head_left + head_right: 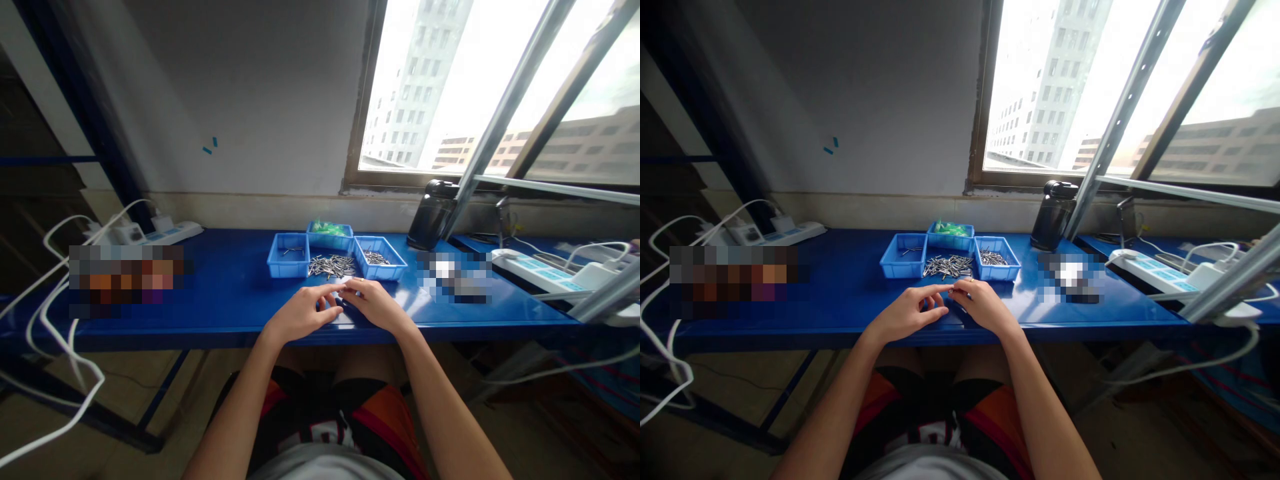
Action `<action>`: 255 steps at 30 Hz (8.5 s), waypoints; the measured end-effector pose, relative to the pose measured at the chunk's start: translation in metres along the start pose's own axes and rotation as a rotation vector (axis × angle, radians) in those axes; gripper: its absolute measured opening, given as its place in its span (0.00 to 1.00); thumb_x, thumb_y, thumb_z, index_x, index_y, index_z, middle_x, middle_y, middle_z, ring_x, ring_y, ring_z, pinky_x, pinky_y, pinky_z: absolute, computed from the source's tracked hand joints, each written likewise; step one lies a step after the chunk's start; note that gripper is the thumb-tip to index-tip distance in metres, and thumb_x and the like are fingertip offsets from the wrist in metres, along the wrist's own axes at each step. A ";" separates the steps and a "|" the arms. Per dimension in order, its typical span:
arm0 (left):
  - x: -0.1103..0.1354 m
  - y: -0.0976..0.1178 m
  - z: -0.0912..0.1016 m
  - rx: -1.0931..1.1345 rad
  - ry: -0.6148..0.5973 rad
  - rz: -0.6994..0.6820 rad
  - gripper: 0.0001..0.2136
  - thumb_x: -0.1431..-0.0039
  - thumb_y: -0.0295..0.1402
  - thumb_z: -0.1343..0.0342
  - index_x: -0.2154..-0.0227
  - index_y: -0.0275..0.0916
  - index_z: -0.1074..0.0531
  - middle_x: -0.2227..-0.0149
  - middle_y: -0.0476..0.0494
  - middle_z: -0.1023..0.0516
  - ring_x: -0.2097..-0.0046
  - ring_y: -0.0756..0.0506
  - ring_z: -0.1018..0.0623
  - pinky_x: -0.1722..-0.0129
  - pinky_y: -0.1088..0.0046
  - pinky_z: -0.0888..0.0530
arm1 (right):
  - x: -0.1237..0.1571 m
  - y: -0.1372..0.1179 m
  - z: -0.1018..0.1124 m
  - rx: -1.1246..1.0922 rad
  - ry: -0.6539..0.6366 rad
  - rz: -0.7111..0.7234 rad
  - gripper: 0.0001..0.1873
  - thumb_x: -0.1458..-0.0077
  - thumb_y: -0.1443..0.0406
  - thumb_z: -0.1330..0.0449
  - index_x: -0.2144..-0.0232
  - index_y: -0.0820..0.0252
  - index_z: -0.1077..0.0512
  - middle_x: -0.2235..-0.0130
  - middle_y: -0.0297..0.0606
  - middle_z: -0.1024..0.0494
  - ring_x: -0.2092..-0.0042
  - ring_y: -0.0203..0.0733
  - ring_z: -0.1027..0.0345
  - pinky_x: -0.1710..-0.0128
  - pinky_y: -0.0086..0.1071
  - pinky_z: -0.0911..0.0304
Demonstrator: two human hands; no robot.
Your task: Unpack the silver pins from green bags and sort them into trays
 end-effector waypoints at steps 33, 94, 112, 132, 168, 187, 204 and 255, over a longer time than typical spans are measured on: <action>-0.021 -0.010 -0.004 -0.454 0.090 -0.025 0.12 0.39 0.35 0.56 0.65 0.40 0.28 0.65 0.45 0.25 0.64 0.46 0.26 0.67 0.73 0.33 | 0.005 0.002 0.003 -0.310 -0.008 -0.112 0.11 0.44 0.61 0.45 0.62 0.59 0.27 0.71 0.36 0.25 0.71 0.36 0.31 0.71 0.28 0.35; -0.012 -0.001 0.007 -0.439 0.238 0.038 0.10 0.40 0.34 0.55 0.65 0.41 0.28 0.63 0.45 0.24 0.60 0.45 0.26 0.62 0.71 0.32 | 0.004 0.006 0.013 -0.151 0.142 -0.120 0.12 0.44 0.57 0.45 0.70 0.59 0.29 0.74 0.34 0.25 0.72 0.37 0.33 0.71 0.29 0.38; -0.013 -0.007 0.001 -0.478 0.174 -0.007 0.12 0.37 0.38 0.58 0.66 0.41 0.30 0.64 0.46 0.24 0.59 0.44 0.27 0.61 0.70 0.33 | 0.006 -0.005 0.013 -0.238 0.098 -0.074 0.12 0.45 0.58 0.44 0.64 0.60 0.26 0.74 0.35 0.27 0.72 0.36 0.34 0.72 0.28 0.39; -0.011 0.006 0.005 -0.293 0.245 -0.184 0.07 0.41 0.31 0.50 0.63 0.41 0.27 0.63 0.47 0.25 0.58 0.47 0.27 0.58 0.72 0.31 | 0.004 0.003 0.003 -0.187 0.001 -0.086 0.10 0.42 0.62 0.47 0.70 0.60 0.28 0.72 0.34 0.25 0.69 0.37 0.32 0.69 0.28 0.38; -0.012 -0.006 0.011 -0.402 0.286 0.050 0.11 0.40 0.38 0.53 0.69 0.41 0.28 0.66 0.46 0.23 0.64 0.45 0.25 0.68 0.73 0.33 | 0.002 0.012 0.009 -0.116 0.124 -0.136 0.08 0.44 0.62 0.46 0.69 0.58 0.29 0.70 0.34 0.24 0.68 0.38 0.32 0.68 0.28 0.39; -0.010 0.009 0.001 -0.275 0.172 -0.119 0.11 0.41 0.35 0.51 0.59 0.40 0.27 0.64 0.46 0.23 0.65 0.49 0.26 0.63 0.74 0.30 | 0.001 -0.001 -0.005 0.109 -0.046 -0.022 0.07 0.43 0.68 0.49 0.74 0.60 0.35 0.73 0.33 0.31 0.72 0.35 0.39 0.73 0.26 0.46; -0.013 -0.003 0.003 -0.477 0.191 0.009 0.13 0.38 0.36 0.57 0.66 0.41 0.27 0.65 0.44 0.23 0.59 0.44 0.26 0.59 0.71 0.32 | 0.005 0.011 0.018 -0.136 0.218 -0.144 0.10 0.43 0.58 0.47 0.68 0.58 0.32 0.71 0.35 0.27 0.69 0.37 0.34 0.70 0.28 0.39; -0.010 -0.023 0.019 -0.512 0.320 0.253 0.11 0.42 0.35 0.53 0.61 0.43 0.28 0.60 0.45 0.23 0.58 0.42 0.24 0.62 0.71 0.32 | -0.015 -0.016 -0.008 0.419 -0.102 0.068 0.08 0.41 0.69 0.49 0.67 0.60 0.31 0.67 0.39 0.27 0.62 0.40 0.34 0.63 0.29 0.40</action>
Point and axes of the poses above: each hand's wrist, its own x-axis away from the middle knuckle, its own z-axis out of the back of the hand, y = z × x, the point moved 7 cm from there along -x, towards the middle knuckle
